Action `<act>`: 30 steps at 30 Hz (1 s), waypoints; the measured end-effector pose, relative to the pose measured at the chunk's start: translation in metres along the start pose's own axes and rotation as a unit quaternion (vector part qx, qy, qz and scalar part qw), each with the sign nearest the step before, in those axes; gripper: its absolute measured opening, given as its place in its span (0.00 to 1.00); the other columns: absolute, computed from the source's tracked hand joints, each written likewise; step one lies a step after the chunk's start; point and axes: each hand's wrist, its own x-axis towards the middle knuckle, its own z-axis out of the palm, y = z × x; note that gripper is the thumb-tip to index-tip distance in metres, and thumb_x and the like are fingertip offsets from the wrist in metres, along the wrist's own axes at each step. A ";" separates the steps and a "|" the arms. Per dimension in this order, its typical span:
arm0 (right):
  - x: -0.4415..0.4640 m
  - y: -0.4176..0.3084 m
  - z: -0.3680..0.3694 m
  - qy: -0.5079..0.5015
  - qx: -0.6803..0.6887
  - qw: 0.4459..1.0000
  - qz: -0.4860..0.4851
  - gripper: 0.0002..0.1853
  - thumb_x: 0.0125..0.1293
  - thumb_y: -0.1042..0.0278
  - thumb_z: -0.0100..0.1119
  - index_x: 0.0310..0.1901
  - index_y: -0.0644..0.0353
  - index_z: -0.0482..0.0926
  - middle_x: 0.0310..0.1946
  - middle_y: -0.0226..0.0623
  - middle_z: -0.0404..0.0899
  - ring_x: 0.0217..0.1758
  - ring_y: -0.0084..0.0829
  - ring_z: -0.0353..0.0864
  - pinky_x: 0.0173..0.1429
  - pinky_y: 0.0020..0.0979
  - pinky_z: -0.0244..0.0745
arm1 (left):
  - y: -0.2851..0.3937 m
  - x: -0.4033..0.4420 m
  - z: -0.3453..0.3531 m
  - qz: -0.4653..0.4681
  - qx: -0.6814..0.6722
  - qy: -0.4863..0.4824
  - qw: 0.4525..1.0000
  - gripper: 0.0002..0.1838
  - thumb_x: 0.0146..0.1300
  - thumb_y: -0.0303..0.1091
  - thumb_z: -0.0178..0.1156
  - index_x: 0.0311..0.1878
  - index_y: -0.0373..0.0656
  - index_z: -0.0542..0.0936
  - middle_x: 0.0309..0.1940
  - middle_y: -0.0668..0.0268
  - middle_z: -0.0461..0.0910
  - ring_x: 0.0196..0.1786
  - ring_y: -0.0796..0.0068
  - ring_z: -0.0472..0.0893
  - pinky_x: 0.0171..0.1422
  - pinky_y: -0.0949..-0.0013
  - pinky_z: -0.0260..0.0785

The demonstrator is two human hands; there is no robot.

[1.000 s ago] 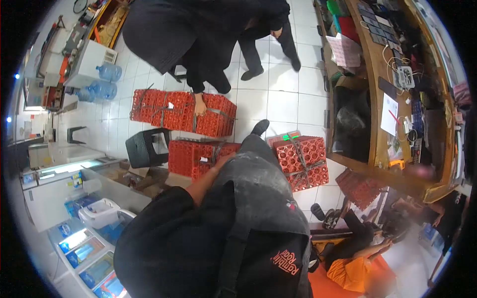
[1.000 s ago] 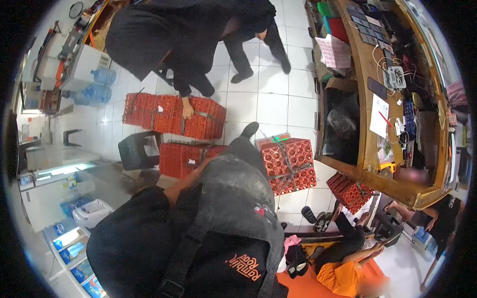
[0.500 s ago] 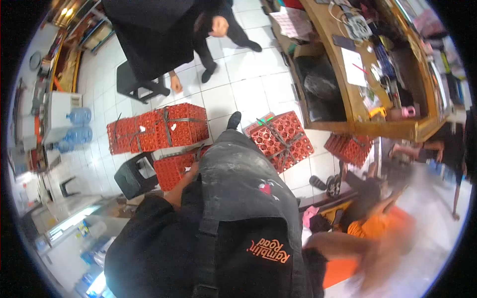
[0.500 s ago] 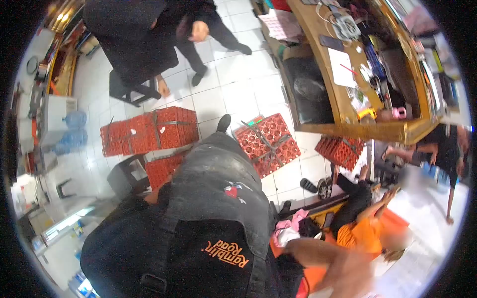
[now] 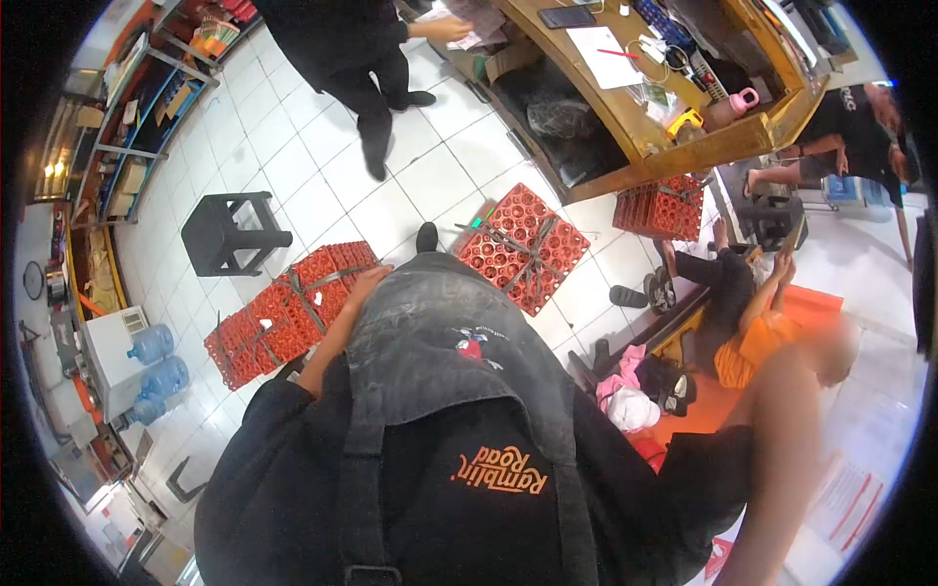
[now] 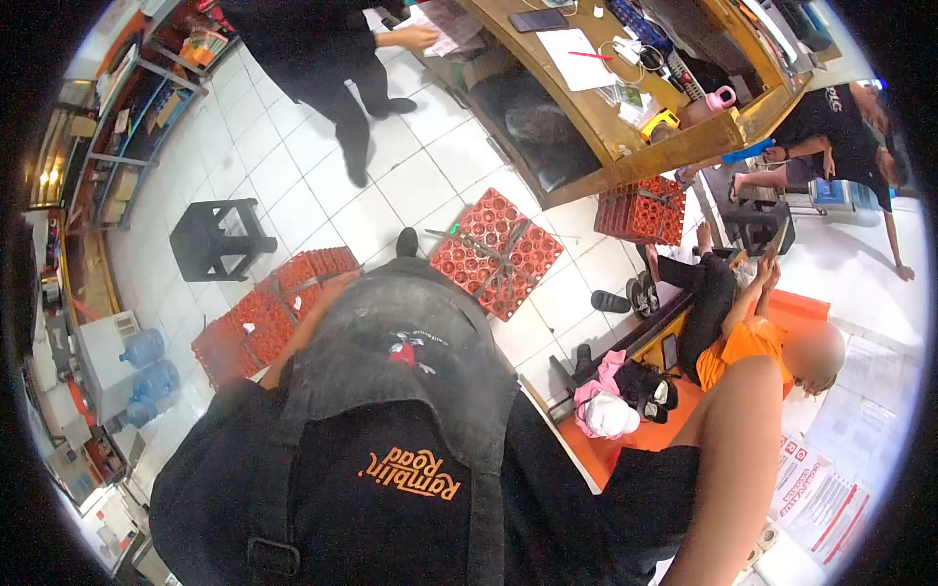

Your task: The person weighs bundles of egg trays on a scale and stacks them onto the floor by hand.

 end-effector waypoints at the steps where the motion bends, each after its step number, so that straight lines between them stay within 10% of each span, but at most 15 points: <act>1: 0.003 0.002 0.002 -0.002 -0.004 1.000 0.005 0.16 0.73 0.60 0.51 0.47 0.69 0.77 0.26 0.30 0.69 0.27 0.25 0.66 0.31 0.27 0.61 | -0.012 0.007 -0.002 0.011 0.023 -0.002 1.000 0.20 0.70 0.43 0.54 0.57 0.39 0.80 0.54 0.60 0.82 0.58 0.71 0.79 0.63 0.71 0.67; 5: 0.022 0.012 0.013 -0.021 -0.016 0.999 0.030 0.16 0.73 0.61 0.51 0.47 0.68 0.77 0.27 0.31 0.70 0.28 0.26 0.67 0.31 0.28 0.61 | -0.082 0.043 -0.021 0.144 0.269 -0.022 0.952 0.22 0.69 0.44 0.51 0.58 0.42 0.79 0.55 0.56 0.81 0.58 0.61 0.79 0.63 0.65 0.69; 12: 0.076 0.055 0.049 -0.079 -0.024 0.993 0.084 0.16 0.73 0.61 0.52 0.46 0.68 0.76 0.28 0.33 0.71 0.29 0.28 0.68 0.32 0.30 0.63 | -0.045 0.018 -0.077 0.119 0.308 -0.119 0.937 0.23 0.67 0.44 0.50 0.60 0.44 0.77 0.55 0.56 0.80 0.58 0.58 0.79 0.62 0.63 0.70; 14: 0.096 0.073 0.061 -0.097 -0.014 0.991 0.096 0.15 0.73 0.61 0.52 0.46 0.68 0.76 0.28 0.33 0.71 0.29 0.29 0.69 0.32 0.30 0.63 | -0.060 0.029 -0.090 0.239 0.322 -0.109 0.909 0.20 0.66 0.42 0.51 0.56 0.46 0.79 0.50 0.55 0.82 0.54 0.58 0.81 0.57 0.60 0.72; 18: 0.129 0.105 0.085 -0.129 0.004 0.985 0.112 0.15 0.72 0.61 0.52 0.46 0.68 0.76 0.29 0.34 0.72 0.30 0.30 0.70 0.33 0.31 0.64 | -0.041 0.053 -0.103 0.048 0.193 -0.087 0.976 0.16 0.64 0.41 0.52 0.47 0.41 0.79 0.41 0.51 0.81 0.47 0.53 0.82 0.52 0.57 0.73; 20: 0.143 0.121 0.098 -0.139 0.016 0.982 0.125 0.15 0.72 0.61 0.52 0.46 0.67 0.76 0.29 0.35 0.72 0.30 0.31 0.70 0.33 0.31 0.64 | -0.079 0.090 -0.107 0.106 0.216 -0.097 0.966 0.16 0.65 0.40 0.52 0.44 0.38 0.79 0.37 0.49 0.80 0.43 0.52 0.81 0.48 0.58 0.73; 30: 0.167 0.148 0.118 -0.150 0.038 0.977 0.148 0.14 0.72 0.61 0.52 0.45 0.67 0.76 0.31 0.37 0.74 0.32 0.34 0.72 0.34 0.33 0.66 | 0.043 0.113 -0.084 -0.131 -0.063 -0.114 0.983 0.22 0.69 0.43 0.54 0.62 0.45 0.78 0.46 0.68 0.83 0.43 0.77 0.78 0.40 0.71 0.70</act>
